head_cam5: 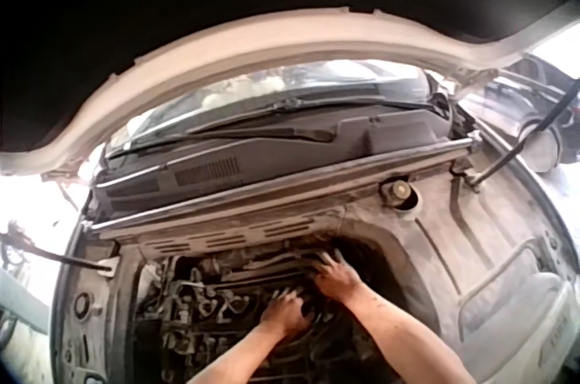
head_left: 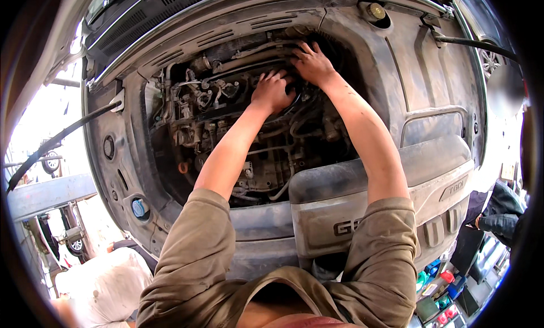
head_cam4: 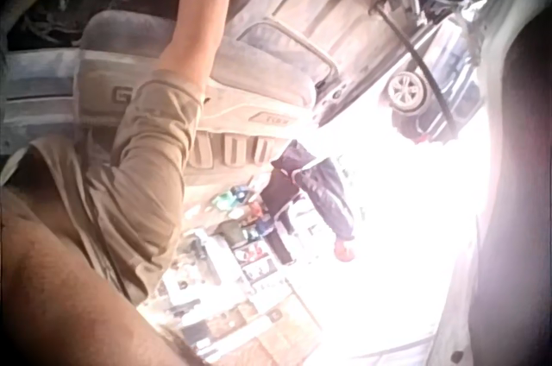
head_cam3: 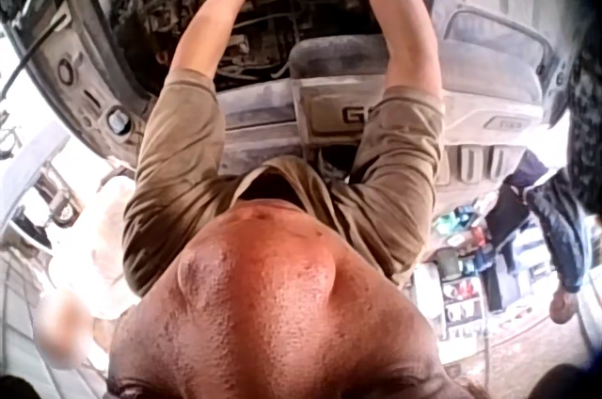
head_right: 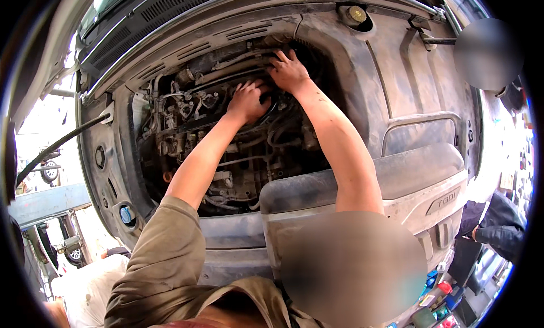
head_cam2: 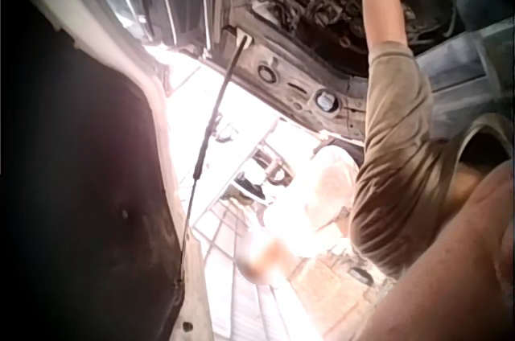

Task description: The person opens the car hood and removes the engine cover. They then use a socket wrench to loosen and remove bolts from the engine block. The person continues to work on the engine components with their hands.

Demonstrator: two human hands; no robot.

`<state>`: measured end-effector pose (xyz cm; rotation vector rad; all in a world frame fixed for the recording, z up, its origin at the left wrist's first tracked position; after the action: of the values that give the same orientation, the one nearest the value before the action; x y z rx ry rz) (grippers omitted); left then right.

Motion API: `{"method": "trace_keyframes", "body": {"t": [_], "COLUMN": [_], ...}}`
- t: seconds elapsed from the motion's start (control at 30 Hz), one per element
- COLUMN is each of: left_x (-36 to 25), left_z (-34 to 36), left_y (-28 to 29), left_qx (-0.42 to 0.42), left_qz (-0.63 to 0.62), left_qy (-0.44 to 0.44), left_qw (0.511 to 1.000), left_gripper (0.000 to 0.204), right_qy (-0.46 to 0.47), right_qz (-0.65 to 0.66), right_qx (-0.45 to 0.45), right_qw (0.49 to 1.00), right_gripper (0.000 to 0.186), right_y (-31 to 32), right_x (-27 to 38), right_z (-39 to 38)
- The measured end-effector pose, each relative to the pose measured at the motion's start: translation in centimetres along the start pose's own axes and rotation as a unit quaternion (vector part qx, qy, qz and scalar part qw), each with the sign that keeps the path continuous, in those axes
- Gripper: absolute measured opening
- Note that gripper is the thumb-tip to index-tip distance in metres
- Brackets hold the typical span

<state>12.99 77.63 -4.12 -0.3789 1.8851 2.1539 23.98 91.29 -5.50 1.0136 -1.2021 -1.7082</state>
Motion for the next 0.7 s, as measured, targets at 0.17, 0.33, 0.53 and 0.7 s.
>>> {"method": "trace_keyframes", "body": {"t": [0.17,0.33,0.53,0.7], "left_x": [0.3,0.2,0.8,0.1], "left_z": [-0.2,0.0,-0.2,0.3], "left_y": [-0.3,-0.3,-0.7,0.1], "left_qx": [-0.009,0.006,-0.01,0.076], "left_qz": [0.005,-0.002,0.008,0.037], "left_qy": [-0.004,0.007,0.002,0.026], "left_qw": [1.0,1.0,1.0,0.996], "left_gripper": [0.037,0.038,0.041,0.044], "right_qy": [-0.019,-0.012,-0.033,-0.016], "right_qz": [0.034,0.031,0.054,-0.011], "right_qx": [0.118,0.13,0.103,0.076], "right_qw": [0.992,0.991,0.993,0.997], "right_gripper": [0.03,0.035,0.031,0.024], "right_y": [1.5,1.7,1.6,0.7], "right_x": [0.1,0.0,0.1,0.1], "right_z": [0.2,0.4,0.7,0.7]}}
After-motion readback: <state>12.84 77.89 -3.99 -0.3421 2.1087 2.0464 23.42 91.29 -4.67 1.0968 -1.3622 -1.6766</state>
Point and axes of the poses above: each hand's wrist, its own z-axis towards the middle knuckle, its own y-axis out of the back of the hand, x = y × z, the point moved 2 cm from there along z, towards the middle knuckle, and after that the axes turned 2 degrees about -x, right-handed, at the moved point
